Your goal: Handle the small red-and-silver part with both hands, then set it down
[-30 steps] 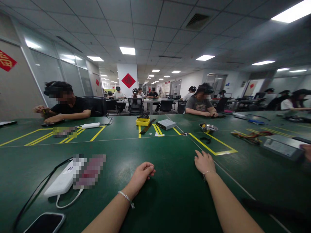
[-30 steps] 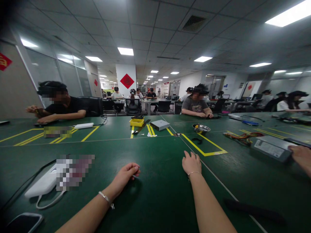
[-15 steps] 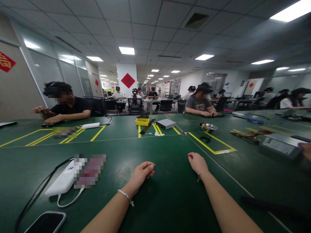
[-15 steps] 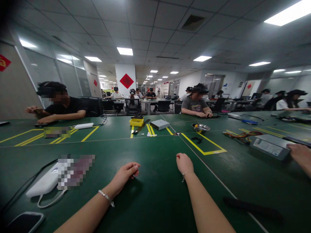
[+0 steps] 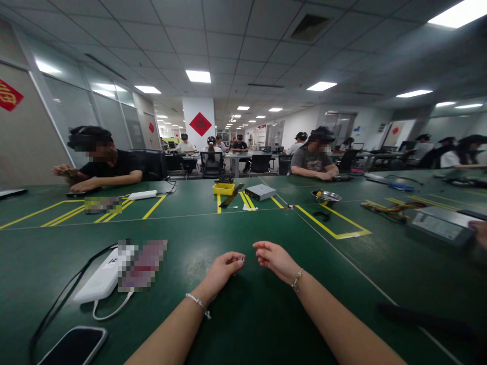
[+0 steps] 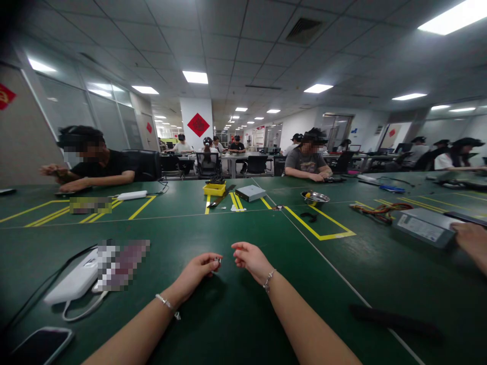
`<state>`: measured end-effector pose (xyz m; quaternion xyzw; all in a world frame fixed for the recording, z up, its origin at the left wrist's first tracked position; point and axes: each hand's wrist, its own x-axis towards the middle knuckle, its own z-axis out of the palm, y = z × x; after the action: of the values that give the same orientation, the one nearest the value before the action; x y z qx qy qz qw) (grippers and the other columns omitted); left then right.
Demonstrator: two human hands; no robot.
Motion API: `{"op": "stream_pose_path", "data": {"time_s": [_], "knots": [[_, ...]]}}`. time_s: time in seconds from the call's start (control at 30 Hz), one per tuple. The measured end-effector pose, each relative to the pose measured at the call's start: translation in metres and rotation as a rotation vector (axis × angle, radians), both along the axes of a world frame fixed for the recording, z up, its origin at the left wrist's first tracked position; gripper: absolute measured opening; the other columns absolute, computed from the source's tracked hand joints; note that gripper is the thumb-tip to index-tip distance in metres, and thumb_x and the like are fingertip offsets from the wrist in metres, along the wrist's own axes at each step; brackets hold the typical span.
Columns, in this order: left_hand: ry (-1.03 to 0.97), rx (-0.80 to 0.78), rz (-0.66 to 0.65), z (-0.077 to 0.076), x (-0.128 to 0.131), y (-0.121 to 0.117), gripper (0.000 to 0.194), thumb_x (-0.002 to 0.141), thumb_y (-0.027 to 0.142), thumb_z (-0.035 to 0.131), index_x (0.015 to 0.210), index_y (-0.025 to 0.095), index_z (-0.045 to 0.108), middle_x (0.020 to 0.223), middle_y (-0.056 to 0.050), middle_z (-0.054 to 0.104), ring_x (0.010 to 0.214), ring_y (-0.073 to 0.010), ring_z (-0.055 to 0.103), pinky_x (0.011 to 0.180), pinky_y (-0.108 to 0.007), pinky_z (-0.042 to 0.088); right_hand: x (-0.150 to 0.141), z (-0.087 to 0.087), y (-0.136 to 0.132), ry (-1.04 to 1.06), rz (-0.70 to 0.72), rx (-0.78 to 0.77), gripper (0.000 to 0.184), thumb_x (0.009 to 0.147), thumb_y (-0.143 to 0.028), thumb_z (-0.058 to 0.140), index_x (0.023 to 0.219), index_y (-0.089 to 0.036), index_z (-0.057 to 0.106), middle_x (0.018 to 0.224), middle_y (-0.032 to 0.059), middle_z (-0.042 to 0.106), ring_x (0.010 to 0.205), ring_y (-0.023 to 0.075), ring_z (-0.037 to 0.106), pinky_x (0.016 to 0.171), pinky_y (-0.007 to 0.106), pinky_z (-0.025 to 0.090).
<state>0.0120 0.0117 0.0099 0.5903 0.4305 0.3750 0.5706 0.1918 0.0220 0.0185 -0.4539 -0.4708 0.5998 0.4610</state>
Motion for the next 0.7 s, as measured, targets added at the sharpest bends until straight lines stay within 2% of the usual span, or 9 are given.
{"op": "stream_pose_path", "data": {"time_s": [0.2,0.33,0.53,0.7], "knots": [[-0.026,0.013,-0.003,-0.004,-0.001,0.002,0.028,0.063,0.028,0.061,0.087,0.014,0.059,0.074,-0.001,0.057,0.063,-0.0097,0.047,0.059,-0.022,0.036,0.002,-0.005,-0.001,0.000,0.042,-0.052,0.018,0.073,-0.030,0.050,0.084,-0.015,0.052,0.074,0.0041,0.060,0.056,0.0086,0.054,0.054,0.022,0.040],[-0.097,0.001,-0.007,-0.008,-0.003,0.005,0.027,0.063,0.030,0.061,0.084,0.014,0.058,0.072,-0.001,0.057,0.062,-0.0091,0.048,0.058,-0.021,0.036,0.000,-0.006,-0.003,0.017,0.080,-0.040,0.025,0.075,-0.040,0.047,0.079,-0.015,0.052,0.067,0.0024,0.059,0.055,0.0085,0.053,0.055,0.023,0.039],[-0.161,-0.025,-0.008,-0.011,-0.004,0.007,0.032,0.072,0.041,0.049,0.086,0.013,0.057,0.066,-0.002,0.056,0.059,-0.0086,0.049,0.054,-0.020,0.034,-0.007,-0.005,-0.004,-0.078,0.008,0.016,0.015,0.071,-0.028,0.054,0.079,-0.015,0.055,0.067,-0.0007,0.055,0.054,0.0060,0.049,0.052,0.020,0.038],[-0.175,-0.053,0.001,-0.007,-0.004,0.004,0.027,0.071,0.037,0.052,0.086,0.015,0.056,0.072,-0.003,0.059,0.063,-0.0091,0.052,0.054,-0.019,0.034,-0.010,-0.005,-0.005,-0.044,-0.039,-0.002,0.013,0.072,-0.023,0.050,0.083,-0.017,0.053,0.065,-0.0006,0.056,0.052,0.0069,0.050,0.052,0.021,0.039]]}}
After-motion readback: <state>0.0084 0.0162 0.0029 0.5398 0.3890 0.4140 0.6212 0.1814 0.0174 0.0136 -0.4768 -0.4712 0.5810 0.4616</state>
